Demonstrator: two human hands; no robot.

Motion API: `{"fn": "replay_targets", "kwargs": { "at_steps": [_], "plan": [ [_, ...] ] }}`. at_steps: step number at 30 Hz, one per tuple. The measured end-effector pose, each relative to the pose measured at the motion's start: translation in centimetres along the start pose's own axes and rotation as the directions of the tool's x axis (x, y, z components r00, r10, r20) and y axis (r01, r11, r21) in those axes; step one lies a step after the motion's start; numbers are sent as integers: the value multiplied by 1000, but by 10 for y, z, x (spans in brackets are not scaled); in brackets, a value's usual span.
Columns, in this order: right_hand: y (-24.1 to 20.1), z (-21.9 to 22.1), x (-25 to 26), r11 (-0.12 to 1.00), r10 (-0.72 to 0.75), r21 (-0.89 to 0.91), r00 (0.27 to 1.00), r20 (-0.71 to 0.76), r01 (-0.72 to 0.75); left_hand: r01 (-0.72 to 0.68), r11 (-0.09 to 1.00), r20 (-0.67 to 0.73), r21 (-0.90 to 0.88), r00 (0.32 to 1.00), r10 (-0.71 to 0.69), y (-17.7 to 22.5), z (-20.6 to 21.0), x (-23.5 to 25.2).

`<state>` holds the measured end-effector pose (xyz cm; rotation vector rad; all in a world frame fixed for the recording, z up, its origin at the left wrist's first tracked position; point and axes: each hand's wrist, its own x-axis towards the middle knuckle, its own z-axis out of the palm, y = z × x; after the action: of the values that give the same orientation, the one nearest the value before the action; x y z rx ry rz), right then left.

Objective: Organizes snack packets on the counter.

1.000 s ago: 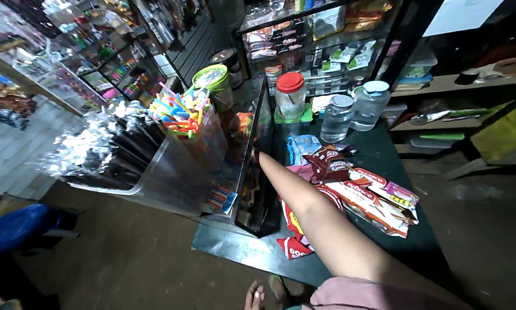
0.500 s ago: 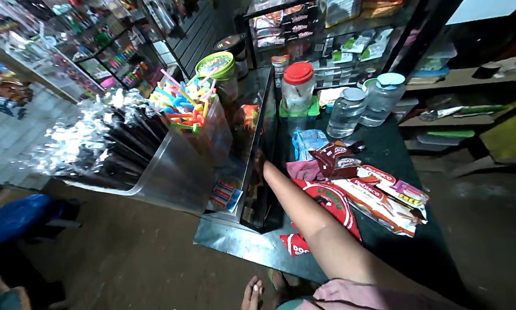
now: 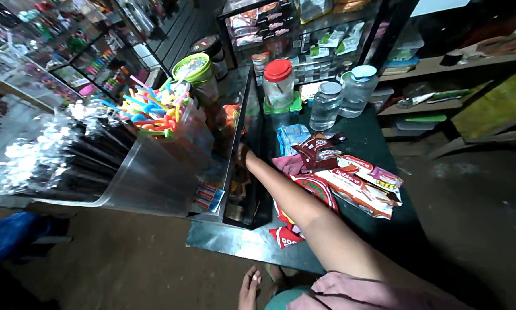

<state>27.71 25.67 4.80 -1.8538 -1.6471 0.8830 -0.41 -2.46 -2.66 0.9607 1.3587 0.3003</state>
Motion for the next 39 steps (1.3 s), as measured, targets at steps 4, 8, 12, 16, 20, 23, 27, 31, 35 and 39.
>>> {"fn": "replay_targets", "kwargs": {
  "at_steps": [4,8,12,16,20,23,27,31,35,39],
  "plan": [
    [-9,-31,-47,998,-32,48,995,-90,36,-27,999,22,27,999,27,-3,7,3],
    [32,-10,-118,956,-293,-24,941,-171,294,-75,995,85,71,994,68,-2,20,3],
    [90,-3,-209,959,-283,-58,954,-103,278,-133,986,146,105,982,117,1,35,0],
    [154,-25,-281,994,-74,-97,976,-205,55,-170,974,196,150,971,139,2,54,-2],
    [203,-66,-329,979,109,-126,935,-338,-160,-207,959,270,193,951,151,3,83,-8],
    [232,-93,-351,944,241,-107,874,-422,-312,-243,948,319,207,933,169,0,107,-11],
    [270,-122,-363,869,464,42,784,-413,-492,-269,938,371,219,912,175,-1,133,-16],
    [313,-128,-352,870,488,113,808,-331,-480,-290,923,352,254,916,191,-5,139,-25],
    [342,-110,-330,885,464,186,831,-306,-426,-265,931,291,250,938,188,-5,136,-39],
    [338,-98,-326,873,487,227,798,-356,-431,-246,941,233,231,953,192,-8,136,-51]
  ]
}}
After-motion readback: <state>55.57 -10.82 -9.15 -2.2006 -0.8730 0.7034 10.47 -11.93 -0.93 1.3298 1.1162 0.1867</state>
